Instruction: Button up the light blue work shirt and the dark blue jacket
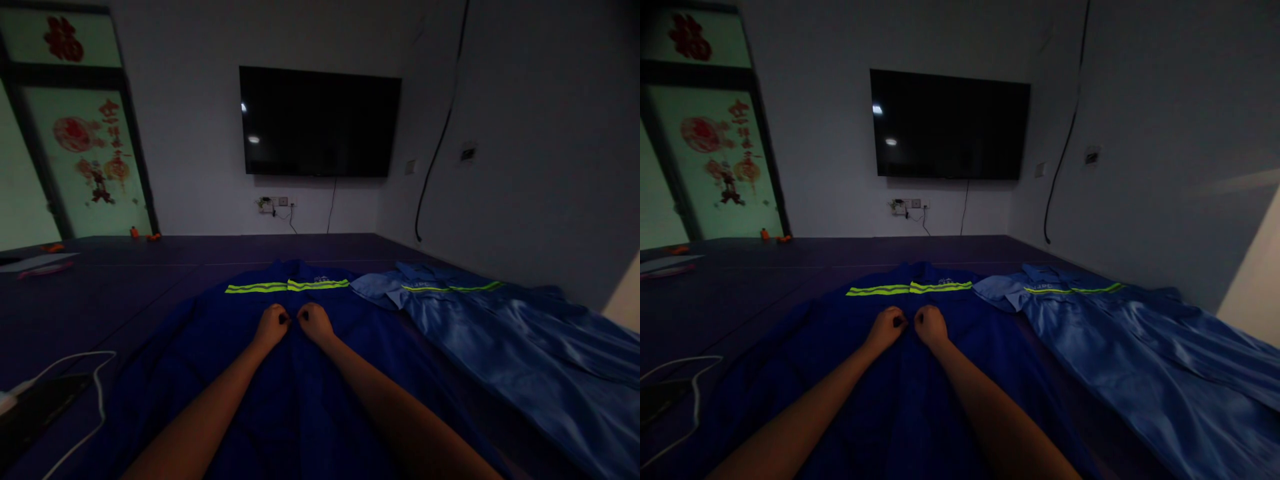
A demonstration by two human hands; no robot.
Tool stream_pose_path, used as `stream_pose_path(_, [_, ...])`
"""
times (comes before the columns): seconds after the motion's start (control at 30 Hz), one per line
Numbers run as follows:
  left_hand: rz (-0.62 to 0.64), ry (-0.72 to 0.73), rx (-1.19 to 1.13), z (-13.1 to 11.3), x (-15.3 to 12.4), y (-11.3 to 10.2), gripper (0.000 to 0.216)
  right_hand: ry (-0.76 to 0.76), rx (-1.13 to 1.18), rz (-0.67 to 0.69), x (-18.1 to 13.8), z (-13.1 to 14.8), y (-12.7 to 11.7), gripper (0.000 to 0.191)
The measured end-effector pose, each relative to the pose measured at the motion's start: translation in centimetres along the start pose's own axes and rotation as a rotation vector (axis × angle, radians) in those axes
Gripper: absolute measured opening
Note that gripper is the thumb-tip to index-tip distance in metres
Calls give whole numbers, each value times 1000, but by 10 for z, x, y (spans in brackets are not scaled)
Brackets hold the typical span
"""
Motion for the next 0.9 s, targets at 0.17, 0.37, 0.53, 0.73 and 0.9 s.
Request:
stream_pose_path(0.17, [5,0,17,0,0,1,8,11,-1,-14,-1,1,-2,19])
stream_pose_path(0.37, [16,-12,50,-1,1,2,9,1,-11,-4,-1,1,-1,18])
stream_pose_path(0.53, [13,8,51,-1,0,2,8,-1,-21,-1,-1,0,0,18])
stream_pose_path(0.73, [25,2,53,-4,0,0,9,6,-31,11,-1,2,-2,19])
stream_pose_path(0.9, [32,-9,60,-5,0,-1,9,20,-23,20,-2,3,-4,19])
Point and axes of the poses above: each hand's wrist, its own x-axis towards the middle knuckle, its own y-axis out of the palm, z = x × y, the point moved 2 cm from there along x, towards the middle knuckle, and after that the axes turned 3 degrees about -x, right-handed, at the moved point
